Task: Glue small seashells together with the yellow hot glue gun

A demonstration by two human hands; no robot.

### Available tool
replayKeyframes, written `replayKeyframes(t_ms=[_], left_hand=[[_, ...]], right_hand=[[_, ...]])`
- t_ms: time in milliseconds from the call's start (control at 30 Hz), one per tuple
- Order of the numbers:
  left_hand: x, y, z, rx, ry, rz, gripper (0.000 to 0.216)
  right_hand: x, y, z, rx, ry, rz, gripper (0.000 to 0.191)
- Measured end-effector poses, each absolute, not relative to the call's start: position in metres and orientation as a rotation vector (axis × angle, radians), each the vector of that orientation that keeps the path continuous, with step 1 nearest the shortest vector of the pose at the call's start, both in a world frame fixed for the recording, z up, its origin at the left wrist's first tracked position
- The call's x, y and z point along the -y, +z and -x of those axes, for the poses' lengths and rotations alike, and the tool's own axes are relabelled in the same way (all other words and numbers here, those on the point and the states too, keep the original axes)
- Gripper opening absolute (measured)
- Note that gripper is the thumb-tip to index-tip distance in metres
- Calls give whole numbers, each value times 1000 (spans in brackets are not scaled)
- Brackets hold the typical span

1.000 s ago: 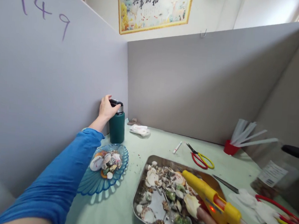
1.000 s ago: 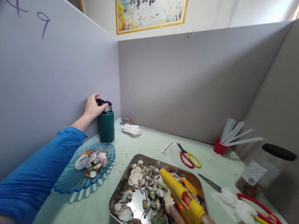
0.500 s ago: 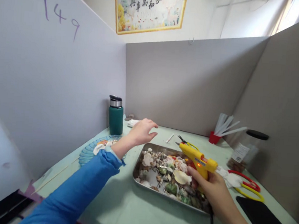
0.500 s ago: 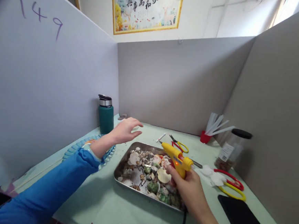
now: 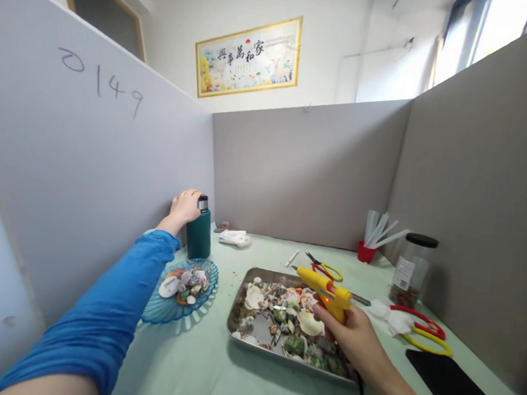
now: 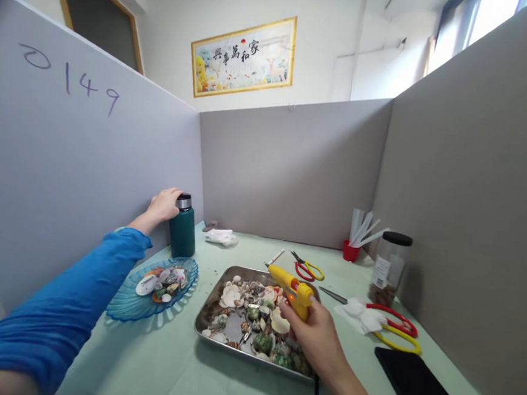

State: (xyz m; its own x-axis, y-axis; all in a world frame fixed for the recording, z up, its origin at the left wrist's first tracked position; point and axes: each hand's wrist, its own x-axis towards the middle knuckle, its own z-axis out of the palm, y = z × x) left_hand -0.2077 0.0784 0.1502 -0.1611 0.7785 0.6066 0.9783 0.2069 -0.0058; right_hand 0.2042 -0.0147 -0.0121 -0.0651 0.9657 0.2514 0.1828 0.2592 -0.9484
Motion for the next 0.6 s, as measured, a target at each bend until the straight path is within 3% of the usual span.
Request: replayKeyframes(t_ms=[200,400,600], left_hand=[[-71,148,204,1975,-704,1562,60],[-50,126,113,1686,-805,2006,43],[-10,65,13,1568,-226,2725,26]], right_hand=[[13,-16,-205,1492,953,1130,40],[14,-11,-206,1441,938,1057,42],[17,-7,-206,1380,914,1028,44]])
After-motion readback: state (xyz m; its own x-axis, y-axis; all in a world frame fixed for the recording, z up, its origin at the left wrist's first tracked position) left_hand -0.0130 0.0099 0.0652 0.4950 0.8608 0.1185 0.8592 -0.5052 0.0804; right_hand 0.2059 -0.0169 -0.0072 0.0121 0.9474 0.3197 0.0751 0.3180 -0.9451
